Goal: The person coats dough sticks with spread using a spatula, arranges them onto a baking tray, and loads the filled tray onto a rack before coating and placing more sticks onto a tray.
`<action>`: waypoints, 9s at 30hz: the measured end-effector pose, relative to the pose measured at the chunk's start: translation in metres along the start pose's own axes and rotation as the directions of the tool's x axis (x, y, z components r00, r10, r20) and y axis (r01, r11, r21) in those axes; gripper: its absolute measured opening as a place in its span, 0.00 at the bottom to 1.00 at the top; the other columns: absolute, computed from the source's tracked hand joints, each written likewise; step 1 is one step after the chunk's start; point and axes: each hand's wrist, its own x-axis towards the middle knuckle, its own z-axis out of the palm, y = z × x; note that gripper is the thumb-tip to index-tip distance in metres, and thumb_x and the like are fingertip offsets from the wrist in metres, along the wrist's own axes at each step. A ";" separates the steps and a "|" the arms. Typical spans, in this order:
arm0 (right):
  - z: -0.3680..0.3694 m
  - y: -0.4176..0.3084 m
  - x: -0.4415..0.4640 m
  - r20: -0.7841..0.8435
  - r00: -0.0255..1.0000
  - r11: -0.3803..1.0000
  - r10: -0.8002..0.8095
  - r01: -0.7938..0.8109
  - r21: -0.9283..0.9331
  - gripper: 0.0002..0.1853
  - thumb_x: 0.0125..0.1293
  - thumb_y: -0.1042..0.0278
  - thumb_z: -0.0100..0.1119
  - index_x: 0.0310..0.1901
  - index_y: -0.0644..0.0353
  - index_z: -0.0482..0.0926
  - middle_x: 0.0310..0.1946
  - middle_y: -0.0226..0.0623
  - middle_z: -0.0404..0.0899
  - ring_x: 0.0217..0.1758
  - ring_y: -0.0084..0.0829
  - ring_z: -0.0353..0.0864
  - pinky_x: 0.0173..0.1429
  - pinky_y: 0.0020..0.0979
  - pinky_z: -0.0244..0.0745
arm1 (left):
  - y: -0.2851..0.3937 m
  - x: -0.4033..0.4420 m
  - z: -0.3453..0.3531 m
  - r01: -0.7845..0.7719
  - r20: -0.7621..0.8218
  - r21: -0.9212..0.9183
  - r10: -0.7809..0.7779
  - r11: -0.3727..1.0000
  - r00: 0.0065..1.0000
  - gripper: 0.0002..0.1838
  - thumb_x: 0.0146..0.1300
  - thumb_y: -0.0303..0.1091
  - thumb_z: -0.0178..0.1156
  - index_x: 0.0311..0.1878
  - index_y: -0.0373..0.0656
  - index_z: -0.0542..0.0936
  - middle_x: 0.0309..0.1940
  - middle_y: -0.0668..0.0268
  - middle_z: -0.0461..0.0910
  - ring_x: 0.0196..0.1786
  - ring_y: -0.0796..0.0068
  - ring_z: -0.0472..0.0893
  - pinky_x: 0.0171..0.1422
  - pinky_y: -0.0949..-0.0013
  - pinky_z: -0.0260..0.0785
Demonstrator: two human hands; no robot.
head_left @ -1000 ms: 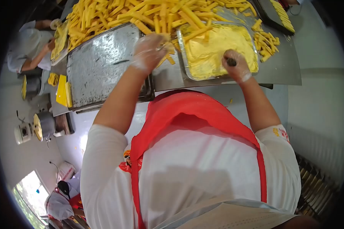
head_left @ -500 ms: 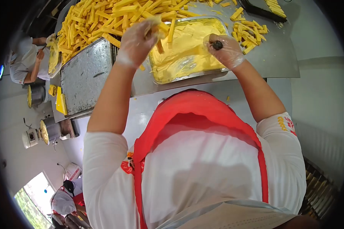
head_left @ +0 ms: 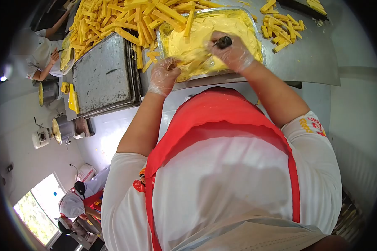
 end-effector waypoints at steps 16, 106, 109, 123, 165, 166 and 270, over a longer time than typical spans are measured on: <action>-0.005 -0.042 -0.001 -0.046 0.999 0.985 -0.014 0.006 -0.174 0.14 0.68 0.54 0.58 0.35 0.57 0.73 0.27 0.44 0.76 0.28 0.44 0.76 0.35 0.40 0.71 | -0.012 0.015 -0.006 -0.236 -0.028 0.234 0.249 0.943 0.968 0.08 0.53 0.25 0.64 0.38 0.40 0.83 0.35 0.55 0.82 0.40 0.51 0.81 0.46 0.58 0.73; -0.059 0.024 0.024 -0.074 0.993 0.798 -0.094 0.030 -0.602 0.09 0.68 0.58 0.58 0.35 0.52 0.77 0.22 0.41 0.77 0.23 0.38 0.76 0.31 0.36 0.74 | -0.019 0.005 -0.017 -0.209 -0.127 -0.078 0.198 0.975 0.972 0.14 0.52 0.25 0.64 0.44 0.35 0.82 0.39 0.56 0.82 0.39 0.66 0.83 0.46 0.68 0.76; -0.036 -0.020 0.018 -0.079 0.972 0.803 -0.221 0.136 -0.581 0.07 0.67 0.63 0.61 0.33 0.55 0.77 0.21 0.31 0.73 0.25 0.26 0.70 0.34 0.30 0.71 | -0.004 -0.001 -0.015 -0.201 -0.067 0.170 0.214 0.965 0.974 0.16 0.52 0.21 0.62 0.46 0.36 0.81 0.40 0.61 0.82 0.38 0.74 0.81 0.44 0.72 0.74; 0.008 -0.018 0.019 0.062 0.995 0.991 0.079 -0.071 -0.117 0.13 0.66 0.60 0.64 0.33 0.60 0.76 0.23 0.26 0.68 0.28 0.19 0.65 0.36 0.26 0.67 | -0.029 0.005 -0.020 -0.594 0.284 0.516 0.532 0.617 0.798 0.19 0.45 0.35 0.70 0.42 0.44 0.79 0.41 0.57 0.79 0.46 0.50 0.78 0.51 0.53 0.73; 0.035 0.006 0.009 -0.170 0.984 0.803 0.054 -0.143 -0.579 0.09 0.64 0.67 0.60 0.31 0.59 0.70 0.24 0.47 0.74 0.29 0.52 0.73 0.35 0.43 0.69 | -0.413 -0.093 -0.368 0.616 -0.648 0.760 0.175 0.205 0.741 0.19 0.63 0.45 0.54 0.47 0.42 0.84 0.45 0.55 0.83 0.54 0.53 0.78 0.61 0.55 0.68; 0.037 0.001 0.006 -0.178 0.984 0.802 0.000 -0.107 -0.588 0.10 0.63 0.67 0.61 0.30 0.59 0.70 0.23 0.46 0.73 0.28 0.52 0.73 0.34 0.43 0.69 | -0.374 -0.098 -0.352 0.640 -0.697 0.714 0.206 0.284 0.687 0.19 0.62 0.44 0.57 0.48 0.40 0.83 0.45 0.56 0.82 0.52 0.54 0.79 0.58 0.55 0.71; 0.041 0.016 0.003 -0.215 0.977 0.882 -0.002 -0.100 -0.461 0.08 0.62 0.71 0.61 0.29 0.59 0.72 0.23 0.43 0.70 0.28 0.42 0.72 0.36 0.39 0.69 | -0.225 -0.060 -0.305 0.153 -0.694 0.595 0.409 0.789 0.592 0.22 0.51 0.37 0.73 0.50 0.44 0.81 0.48 0.55 0.82 0.53 0.53 0.80 0.60 0.57 0.72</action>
